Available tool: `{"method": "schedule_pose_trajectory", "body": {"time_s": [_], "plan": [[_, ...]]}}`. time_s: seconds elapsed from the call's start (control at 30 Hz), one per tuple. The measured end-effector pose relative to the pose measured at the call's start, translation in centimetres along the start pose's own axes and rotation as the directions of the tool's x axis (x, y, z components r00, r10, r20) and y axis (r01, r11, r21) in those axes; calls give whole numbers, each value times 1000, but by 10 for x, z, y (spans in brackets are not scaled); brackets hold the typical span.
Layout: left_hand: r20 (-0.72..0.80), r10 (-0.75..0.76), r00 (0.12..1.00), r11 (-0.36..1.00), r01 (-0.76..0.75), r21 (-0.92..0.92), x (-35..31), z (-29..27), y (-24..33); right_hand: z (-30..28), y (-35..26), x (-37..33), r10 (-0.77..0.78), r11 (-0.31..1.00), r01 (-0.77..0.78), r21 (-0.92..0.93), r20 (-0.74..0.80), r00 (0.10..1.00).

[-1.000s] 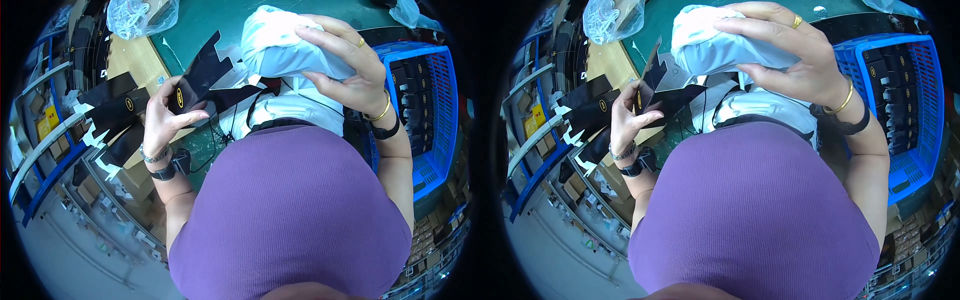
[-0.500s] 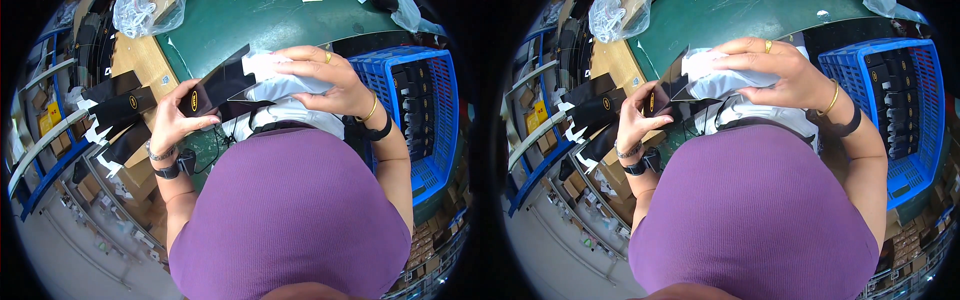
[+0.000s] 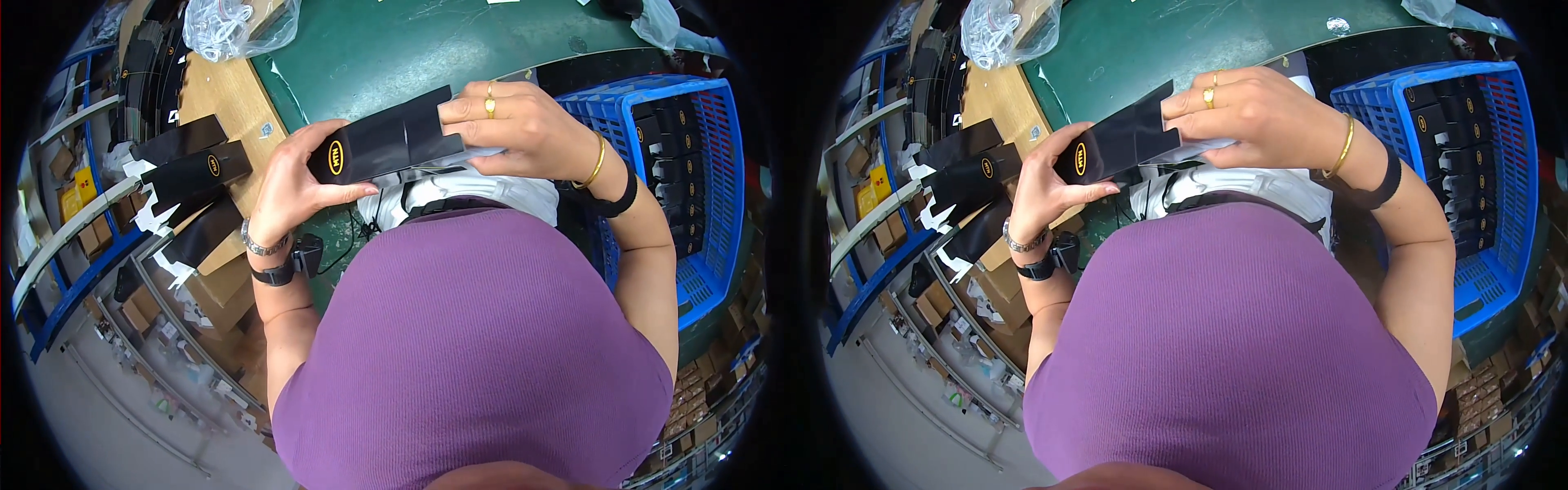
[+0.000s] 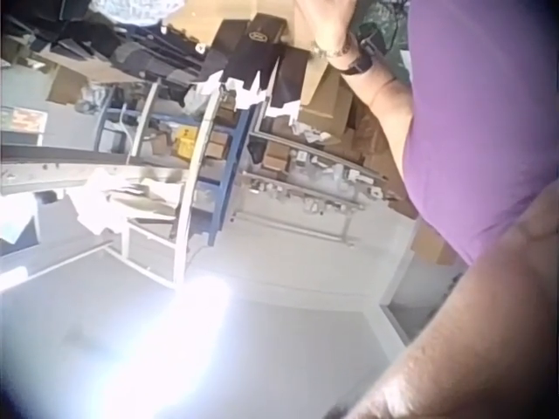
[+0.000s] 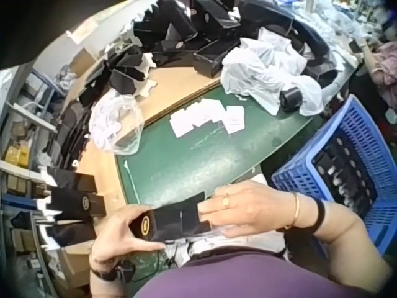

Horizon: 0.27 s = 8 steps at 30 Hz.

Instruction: Packaging products into protective bags and then into cardboard boxes at a manufacturing station.

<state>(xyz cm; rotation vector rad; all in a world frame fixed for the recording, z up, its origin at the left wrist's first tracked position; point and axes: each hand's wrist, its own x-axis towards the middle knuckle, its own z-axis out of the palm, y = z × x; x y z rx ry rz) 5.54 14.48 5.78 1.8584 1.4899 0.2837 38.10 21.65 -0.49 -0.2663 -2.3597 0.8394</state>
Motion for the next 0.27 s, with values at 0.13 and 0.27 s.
{"method": "schedule_pose_trajectory", "body": {"time_s": [0.13, 0.27], "plan": [[-15, 22, 1000, 999, -22, -23, 5, 6, 4, 0, 4, -1, -36, 997, 36, -61, 11, 999], [-86, 36, 996, 999, -36, -5, 6, 5, 4, -3, -1, -3, 46, 994, -55, -99, -91, 995]]}}
